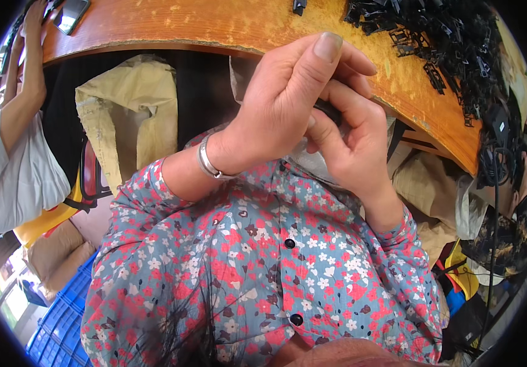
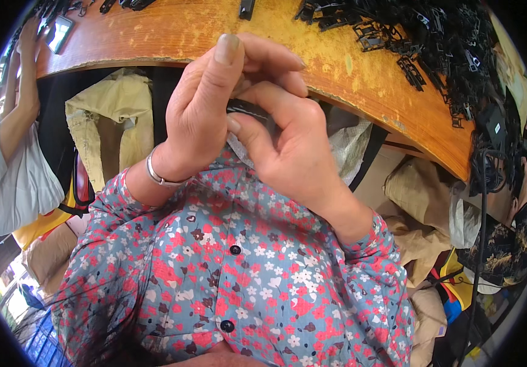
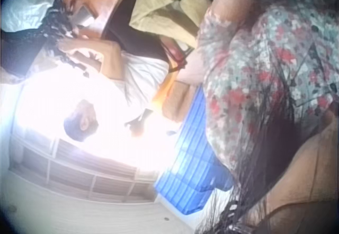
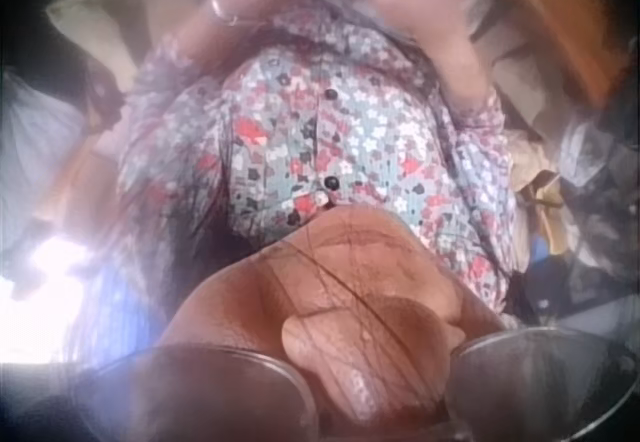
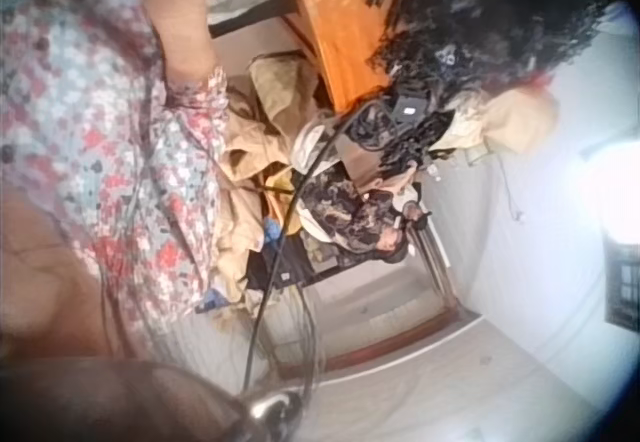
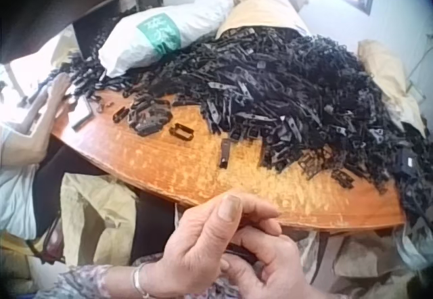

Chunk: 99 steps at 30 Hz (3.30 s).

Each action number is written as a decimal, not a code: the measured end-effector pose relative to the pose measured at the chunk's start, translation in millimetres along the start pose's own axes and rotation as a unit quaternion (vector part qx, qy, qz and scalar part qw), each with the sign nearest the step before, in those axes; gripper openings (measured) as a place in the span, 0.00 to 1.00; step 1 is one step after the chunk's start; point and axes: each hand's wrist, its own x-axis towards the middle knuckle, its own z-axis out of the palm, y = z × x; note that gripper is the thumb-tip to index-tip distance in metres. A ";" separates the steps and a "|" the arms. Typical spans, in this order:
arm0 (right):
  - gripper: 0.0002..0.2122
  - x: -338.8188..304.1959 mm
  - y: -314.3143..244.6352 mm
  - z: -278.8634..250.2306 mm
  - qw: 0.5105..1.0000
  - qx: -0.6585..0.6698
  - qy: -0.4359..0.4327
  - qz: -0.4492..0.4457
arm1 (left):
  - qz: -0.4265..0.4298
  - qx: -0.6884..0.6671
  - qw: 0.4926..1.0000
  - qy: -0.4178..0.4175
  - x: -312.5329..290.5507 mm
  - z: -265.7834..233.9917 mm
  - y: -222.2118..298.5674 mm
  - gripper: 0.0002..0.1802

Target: The person repeatedly picks up plastic components from the table, snaps the pieces together by hand, and drops the assembled parts into a bag.

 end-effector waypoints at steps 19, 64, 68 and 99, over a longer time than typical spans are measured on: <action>0.18 15.2 14.6 -2.5 0.969 0.167 -0.110 0.143 | -0.168 -0.402 0.899 0.054 9.2 -39.6 -24.8 0.26; 0.13 -3.5 23.3 -34.1 0.980 -0.168 -0.101 0.024 | 0.099 0.401 0.911 -0.002 -25.6 -23.4 -14.1 0.05; 0.10 -9.3 7.1 -63.3 0.961 -0.275 -0.039 -0.015 | 0.175 0.411 0.895 0.012 -19.0 -20.8 -9.8 0.06; 0.09 40.0 4.4 -99.7 0.863 -0.457 0.056 -0.209 | 0.141 0.532 0.820 0.154 50.9 -56.7 -4.8 0.09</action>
